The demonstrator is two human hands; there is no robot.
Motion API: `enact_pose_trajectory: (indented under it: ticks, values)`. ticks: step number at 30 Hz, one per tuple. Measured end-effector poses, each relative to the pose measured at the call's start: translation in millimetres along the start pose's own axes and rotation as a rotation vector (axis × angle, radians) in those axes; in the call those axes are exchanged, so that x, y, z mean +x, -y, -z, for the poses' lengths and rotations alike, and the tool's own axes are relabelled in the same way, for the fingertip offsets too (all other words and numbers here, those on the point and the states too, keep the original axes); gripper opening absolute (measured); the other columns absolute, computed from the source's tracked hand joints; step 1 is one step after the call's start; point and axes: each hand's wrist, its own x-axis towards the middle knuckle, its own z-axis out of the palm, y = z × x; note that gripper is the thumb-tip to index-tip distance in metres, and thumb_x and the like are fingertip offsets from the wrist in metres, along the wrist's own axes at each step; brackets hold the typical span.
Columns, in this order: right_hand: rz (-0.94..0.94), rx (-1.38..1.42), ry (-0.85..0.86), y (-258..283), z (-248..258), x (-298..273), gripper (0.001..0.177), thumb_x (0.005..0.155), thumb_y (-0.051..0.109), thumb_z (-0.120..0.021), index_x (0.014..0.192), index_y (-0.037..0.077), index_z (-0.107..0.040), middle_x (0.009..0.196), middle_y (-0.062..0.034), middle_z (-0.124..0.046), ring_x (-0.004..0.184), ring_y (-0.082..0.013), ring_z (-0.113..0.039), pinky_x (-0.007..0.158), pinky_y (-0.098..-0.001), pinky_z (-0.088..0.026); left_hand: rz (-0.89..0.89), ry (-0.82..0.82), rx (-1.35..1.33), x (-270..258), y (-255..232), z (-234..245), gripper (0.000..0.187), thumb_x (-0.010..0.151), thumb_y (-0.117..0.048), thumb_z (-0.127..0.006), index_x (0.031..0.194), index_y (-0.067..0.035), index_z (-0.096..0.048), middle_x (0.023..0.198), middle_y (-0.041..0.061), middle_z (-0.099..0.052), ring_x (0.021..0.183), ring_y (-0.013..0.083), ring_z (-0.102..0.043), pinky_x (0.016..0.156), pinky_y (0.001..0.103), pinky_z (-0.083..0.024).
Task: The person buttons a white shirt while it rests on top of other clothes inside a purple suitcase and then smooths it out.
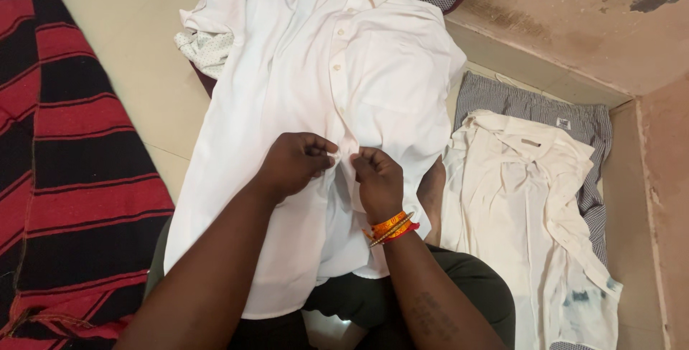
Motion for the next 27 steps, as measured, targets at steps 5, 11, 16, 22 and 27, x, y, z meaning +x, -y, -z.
enact_pose_trajectory:
  ticks: [5, 11, 16, 22, 27]
  values:
    - [-0.071, 0.0, 0.049, 3.0, -3.9, -2.7, 0.015, 0.091, 0.006, -0.068, 0.102, -0.002, -0.073, 0.08, 0.0013, -0.069, 0.066, -0.0049, -0.056, 0.062, -0.0215, -0.046, 0.04, -0.042, 0.06, 1.0, -0.1, -1.2, 0.023, 0.083, -0.006, -0.073, 0.105, 0.002, -0.075, 0.077, 0.005, -0.069, 0.063, 0.0099, -0.059, 0.059, 0.026, -0.05]
    - [-0.092, -0.024, 0.077, 0.4, -3.8, -1.8, 0.015, 0.091, 0.007, -0.069, 0.1, -0.003, -0.075, 0.075, 0.0025, -0.064, 0.064, -0.0044, -0.051, 0.059, -0.022, -0.042, -0.047, -0.091, 0.196, -0.9, -1.2, 0.3, 0.021, 0.083, -0.006, -0.072, 0.102, 0.002, -0.075, 0.077, 0.005, -0.069, 0.065, 0.0098, -0.061, 0.062, 0.026, -0.051]
    - [-0.09, -0.038, 0.132, -5.3, -3.3, -0.8, 0.015, 0.091, 0.007, -0.068, 0.101, -0.002, -0.075, 0.074, 0.0044, -0.062, 0.062, -0.0036, -0.047, 0.057, -0.0217, -0.038, -0.047, -0.046, 0.163, 0.6, 3.3, -1.7, 0.021, 0.084, -0.006, -0.071, 0.103, 0.001, -0.074, 0.078, 0.004, -0.069, 0.066, 0.0102, -0.062, 0.062, 0.027, -0.051]
    - [-0.143, -0.006, 0.137, -8.8, -3.2, 1.4, 0.015, 0.091, 0.006, -0.066, 0.102, -0.002, -0.074, 0.075, 0.0036, -0.065, 0.063, -0.0032, -0.051, 0.059, -0.02, -0.042, 0.008, -0.033, 0.074, 6.5, 7.7, -1.2, 0.019, 0.085, -0.005, -0.069, 0.103, 0.0, -0.072, 0.08, 0.005, -0.068, 0.066, 0.011, -0.06, 0.062, 0.028, -0.051]
    - [-0.217, 0.113, 0.176, -7.1, -4.0, -0.6, 0.014, 0.094, 0.006, -0.066, 0.102, -0.003, -0.073, 0.075, 0.0026, -0.062, 0.062, -0.0032, -0.05, 0.058, -0.02, -0.04, 0.008, -0.055, 0.185, 5.1, 5.8, -2.7, 0.018, 0.084, -0.007, -0.07, 0.099, 0.001, -0.072, 0.08, 0.004, -0.068, 0.068, 0.0106, -0.061, 0.064, 0.029, -0.052]
